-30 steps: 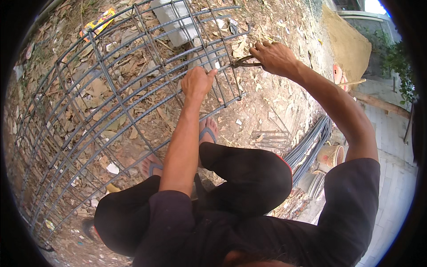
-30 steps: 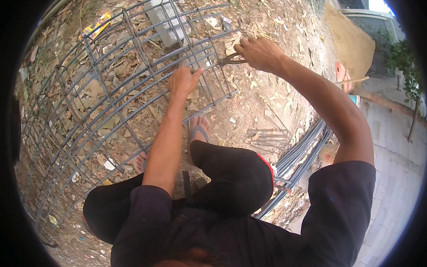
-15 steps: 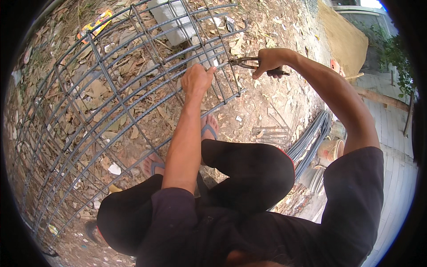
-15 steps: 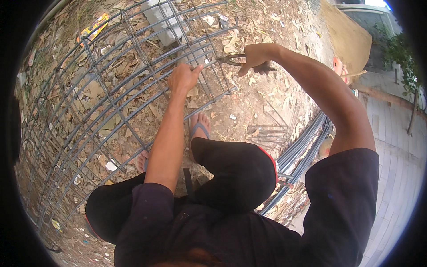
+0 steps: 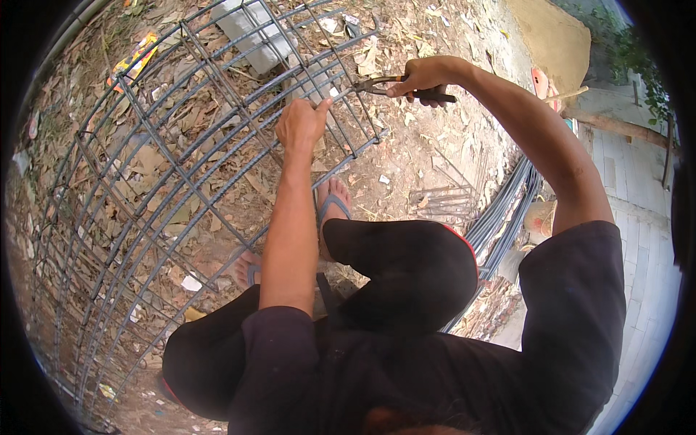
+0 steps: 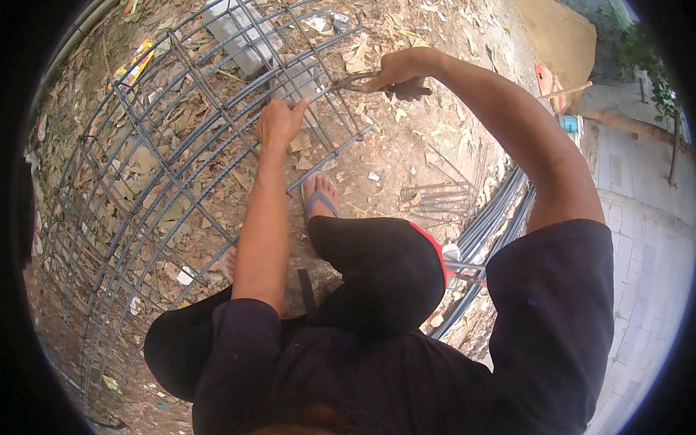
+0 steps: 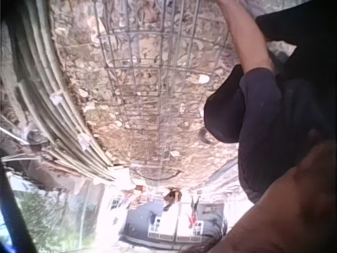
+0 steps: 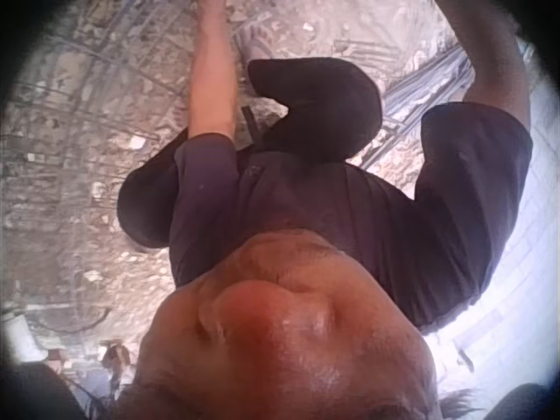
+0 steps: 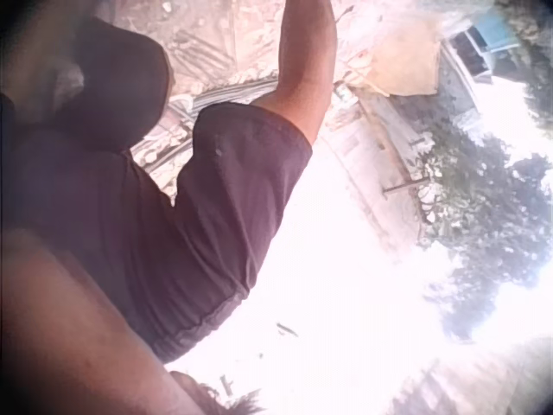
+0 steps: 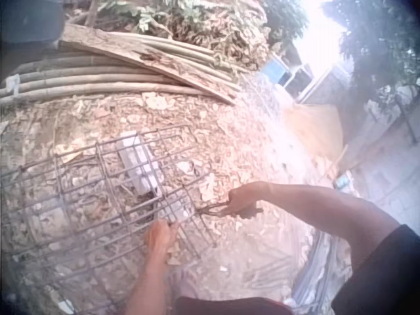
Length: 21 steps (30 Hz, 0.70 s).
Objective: The person secures metal bars together by hand and with pliers using short lengths of wire. They twist the wire around the intersections of a rebar grid to form a cage-like structure.
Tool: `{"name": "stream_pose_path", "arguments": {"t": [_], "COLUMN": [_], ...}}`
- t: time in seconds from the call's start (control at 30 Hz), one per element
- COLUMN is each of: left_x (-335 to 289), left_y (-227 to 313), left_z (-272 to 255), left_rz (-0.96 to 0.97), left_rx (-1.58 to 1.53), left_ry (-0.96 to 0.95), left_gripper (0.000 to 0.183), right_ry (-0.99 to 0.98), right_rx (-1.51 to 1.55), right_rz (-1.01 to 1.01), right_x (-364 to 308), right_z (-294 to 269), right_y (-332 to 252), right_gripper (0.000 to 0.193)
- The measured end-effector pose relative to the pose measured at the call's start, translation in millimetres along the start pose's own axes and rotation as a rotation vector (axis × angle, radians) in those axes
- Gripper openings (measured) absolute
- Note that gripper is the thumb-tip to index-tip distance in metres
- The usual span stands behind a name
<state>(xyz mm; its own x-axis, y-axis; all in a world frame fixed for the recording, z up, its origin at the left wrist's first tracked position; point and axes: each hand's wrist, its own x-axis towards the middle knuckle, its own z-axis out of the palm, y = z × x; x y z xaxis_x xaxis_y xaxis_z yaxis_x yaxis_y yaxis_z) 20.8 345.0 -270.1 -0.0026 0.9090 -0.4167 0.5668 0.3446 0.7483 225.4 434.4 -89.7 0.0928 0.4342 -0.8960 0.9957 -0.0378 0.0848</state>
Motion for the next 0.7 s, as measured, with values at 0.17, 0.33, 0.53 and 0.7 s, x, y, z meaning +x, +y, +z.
{"name": "stream_pose_path", "arguments": {"t": [0.17,0.33,0.53,0.7], "left_x": [2.2,-0.4,2.2,3.5], "left_y": [-0.6,1.2,-9.7,-17.9], "left_z": [2.1,1.4,-4.8,-6.2], "left_rz": [-0.011,0.021,0.107,0.135], "left_rx": [0.014,0.047,-0.004,-0.018], "left_ry": [0.016,0.035,0.079,0.105], "left_gripper": [0.051,0.049,0.044,0.045], "right_ry": [0.594,0.926,0.307,0.578], "right_rx": [-0.710,-0.889,-0.018,-0.026], "right_rz": [-0.147,-0.457,-0.199,-0.189], "right_x": [8.4,15.1,6.0,6.5], "right_z": [40.8,48.6,56.0,106.4], "right_y": [20.8,42.3,40.5,90.0], "right_gripper": [0.024,0.017,0.028,0.035]}}
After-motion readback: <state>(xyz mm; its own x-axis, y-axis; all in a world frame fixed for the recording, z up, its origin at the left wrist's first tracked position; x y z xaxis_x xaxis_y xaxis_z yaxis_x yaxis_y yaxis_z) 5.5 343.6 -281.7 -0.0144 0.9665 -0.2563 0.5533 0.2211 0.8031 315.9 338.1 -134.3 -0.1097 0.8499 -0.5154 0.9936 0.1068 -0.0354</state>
